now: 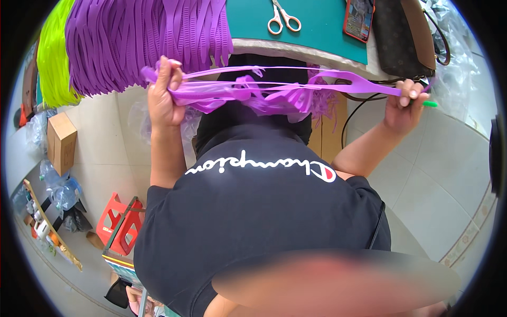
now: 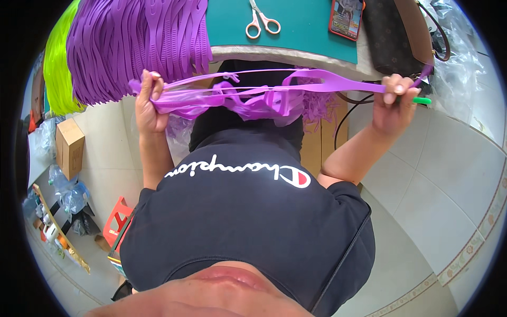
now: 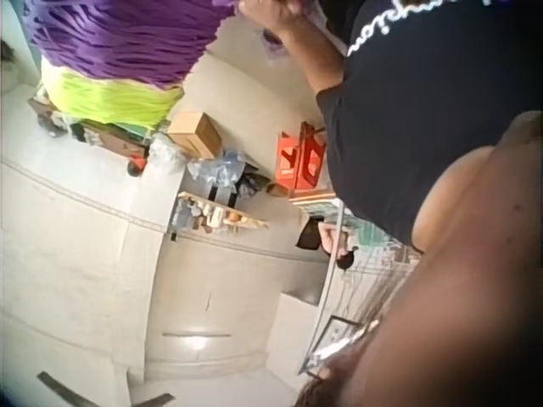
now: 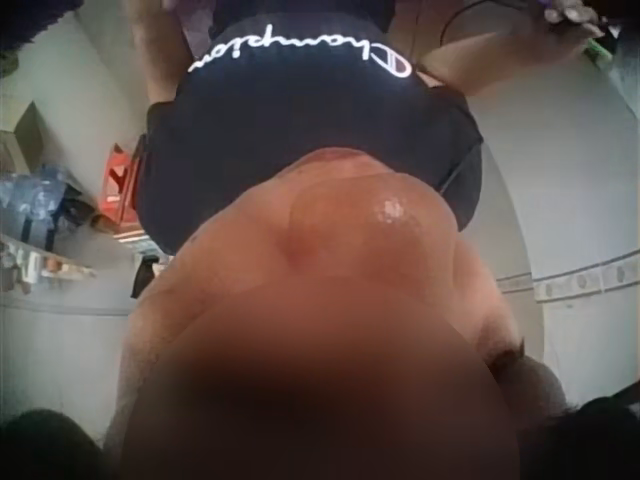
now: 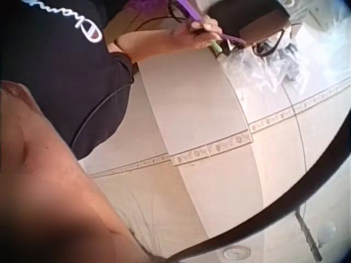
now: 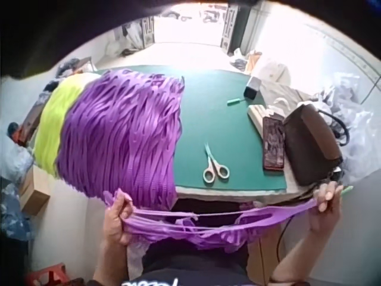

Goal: Using a crochet hook and scissors to manipulate and assemble purple fabric strips into a decorative object.

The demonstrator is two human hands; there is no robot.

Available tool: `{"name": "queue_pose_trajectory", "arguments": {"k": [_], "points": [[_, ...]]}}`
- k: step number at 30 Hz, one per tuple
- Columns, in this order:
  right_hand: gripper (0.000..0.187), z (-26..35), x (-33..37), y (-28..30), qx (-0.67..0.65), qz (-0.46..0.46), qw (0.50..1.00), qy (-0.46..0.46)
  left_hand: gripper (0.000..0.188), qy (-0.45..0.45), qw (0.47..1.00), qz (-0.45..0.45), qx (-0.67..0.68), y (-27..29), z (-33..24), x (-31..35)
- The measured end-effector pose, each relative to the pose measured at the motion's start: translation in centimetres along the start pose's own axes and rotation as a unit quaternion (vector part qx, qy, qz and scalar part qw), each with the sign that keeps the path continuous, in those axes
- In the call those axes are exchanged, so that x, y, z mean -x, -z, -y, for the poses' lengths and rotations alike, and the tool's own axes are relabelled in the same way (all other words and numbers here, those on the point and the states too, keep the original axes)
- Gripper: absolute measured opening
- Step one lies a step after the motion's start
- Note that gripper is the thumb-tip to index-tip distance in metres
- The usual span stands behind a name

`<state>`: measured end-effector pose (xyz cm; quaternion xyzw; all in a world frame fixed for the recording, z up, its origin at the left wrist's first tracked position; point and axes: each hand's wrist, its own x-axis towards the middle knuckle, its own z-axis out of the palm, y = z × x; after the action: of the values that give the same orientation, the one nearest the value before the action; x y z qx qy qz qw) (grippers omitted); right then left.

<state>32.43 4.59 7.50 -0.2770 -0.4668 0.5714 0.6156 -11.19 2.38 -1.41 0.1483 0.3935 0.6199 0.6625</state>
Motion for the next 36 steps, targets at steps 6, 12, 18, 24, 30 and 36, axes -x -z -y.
{"name": "queue_pose_trajectory", "arguments": {"k": [6,12,18,24,30,36], "points": [[0.03,0.0,0.3,-1.2,0.027,0.047,0.998,0.014,0.025,-0.066,0.995,0.046,0.05,0.4,0.4,1.0],[0.031,-2.5,-0.3,-5.6,0.021,0.152,0.988,-0.028,0.033,0.007,0.831,0.281,-0.48,-4.9,3.1,2.4],[0.033,-3.2,-1.0,-9.0,-0.001,0.227,0.974,-0.009,0.028,-0.122,0.754,0.32,-0.561,-9.1,6.3,1.5],[0.037,-3.2,-0.3,-9.7,-0.029,0.212,0.977,-0.012,0.018,-0.253,0.719,0.34,-0.551,-9.7,7.9,1.4],[0.037,-2.5,-0.3,-7.3,-0.01,0.222,0.975,-0.017,0.008,-0.13,0.803,0.306,-0.494,-8.2,6.0,0.6],[0.033,-2.5,-0.6,-7.5,0.11,0.296,0.948,-0.045,0.007,-0.089,0.849,0.234,-0.466,-7.0,5.7,0.9]]}}
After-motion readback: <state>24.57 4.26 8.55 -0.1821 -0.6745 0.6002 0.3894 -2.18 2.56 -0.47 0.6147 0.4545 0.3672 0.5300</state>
